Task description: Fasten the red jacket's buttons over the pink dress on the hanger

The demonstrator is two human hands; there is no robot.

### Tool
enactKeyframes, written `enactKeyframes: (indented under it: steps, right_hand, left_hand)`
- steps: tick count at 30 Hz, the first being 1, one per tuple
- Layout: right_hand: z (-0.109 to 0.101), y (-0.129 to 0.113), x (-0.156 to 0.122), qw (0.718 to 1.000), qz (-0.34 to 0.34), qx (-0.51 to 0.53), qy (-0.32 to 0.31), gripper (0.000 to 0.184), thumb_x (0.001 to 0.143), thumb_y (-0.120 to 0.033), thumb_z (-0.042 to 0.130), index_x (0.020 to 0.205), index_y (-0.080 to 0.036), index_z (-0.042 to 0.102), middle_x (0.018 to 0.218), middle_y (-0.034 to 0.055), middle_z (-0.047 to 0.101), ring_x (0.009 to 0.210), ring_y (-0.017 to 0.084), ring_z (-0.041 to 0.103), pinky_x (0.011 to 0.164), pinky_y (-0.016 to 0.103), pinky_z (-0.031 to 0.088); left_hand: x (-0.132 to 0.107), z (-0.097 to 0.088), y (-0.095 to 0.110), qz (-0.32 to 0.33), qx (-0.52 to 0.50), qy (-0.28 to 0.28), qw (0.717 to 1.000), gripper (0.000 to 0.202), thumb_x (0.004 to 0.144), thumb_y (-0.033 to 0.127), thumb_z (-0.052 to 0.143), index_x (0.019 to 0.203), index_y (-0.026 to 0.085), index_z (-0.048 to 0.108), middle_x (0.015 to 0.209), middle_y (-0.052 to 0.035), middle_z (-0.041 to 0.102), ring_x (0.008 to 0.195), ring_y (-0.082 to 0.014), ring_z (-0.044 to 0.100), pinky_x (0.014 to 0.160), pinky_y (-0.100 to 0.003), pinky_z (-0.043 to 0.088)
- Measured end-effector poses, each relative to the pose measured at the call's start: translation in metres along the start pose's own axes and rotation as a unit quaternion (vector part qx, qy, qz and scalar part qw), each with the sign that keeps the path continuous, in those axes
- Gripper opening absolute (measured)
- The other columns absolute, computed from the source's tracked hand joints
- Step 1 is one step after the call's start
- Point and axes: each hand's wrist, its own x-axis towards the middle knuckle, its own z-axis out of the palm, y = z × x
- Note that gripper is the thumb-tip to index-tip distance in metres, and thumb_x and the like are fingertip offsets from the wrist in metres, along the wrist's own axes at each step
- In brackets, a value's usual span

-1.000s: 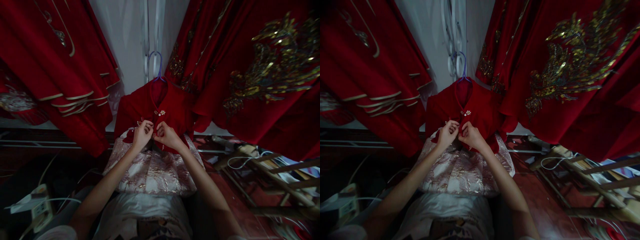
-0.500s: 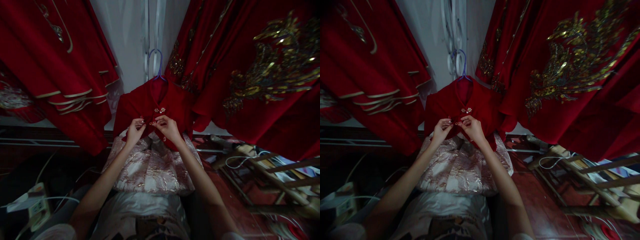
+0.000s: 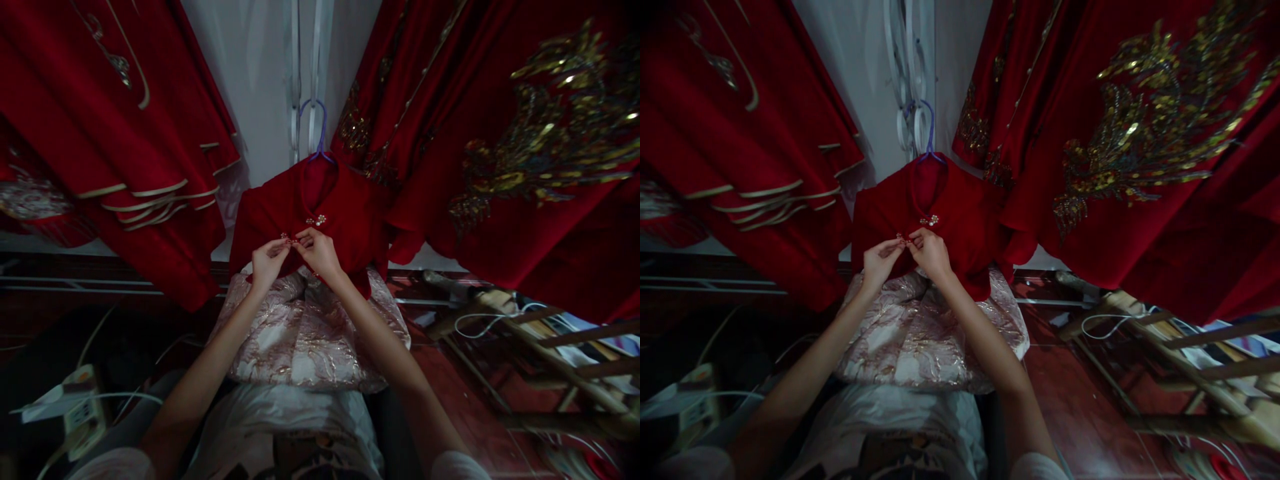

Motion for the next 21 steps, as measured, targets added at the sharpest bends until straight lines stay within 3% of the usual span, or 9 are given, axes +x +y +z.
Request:
enactKeyframes:
  steps: [8,21]
  right_hand:
    - [-0.003,0.003,-0.001,1.000,0.001,-0.007,-0.016,0.014,0.080,-0.023,0.062,0.094,-0.020,0.064,0.081,0.0009,0.067,0.069,0.011,0.063,0.068,0.023,0.052]
    - [0.005,0.001,-0.007,0.999,-0.011,-0.023,0.027,0.014,0.084,-0.024,0.057,0.095,-0.020,0.063,0.088,0.0019,0.065,0.070,0.011,0.060,0.066,0.022,0.050]
  left_hand:
    - [-0.001,0.003,0.009,-0.014,-0.010,-0.012,1.000,0.032,0.068,0.030,0.073,0.094,0.012,0.070,0.091,-0.0087,0.074,0.083,-0.0182,0.070,0.087,-0.036,0.055]
    - [0.001,-0.008,0.008,0.027,0.081,-0.034,0.996,0.023,0.072,0.026,0.067,0.091,0.014,0.073,0.085,-0.0071,0.075,0.076,-0.0176,0.070,0.079,-0.034,0.057]
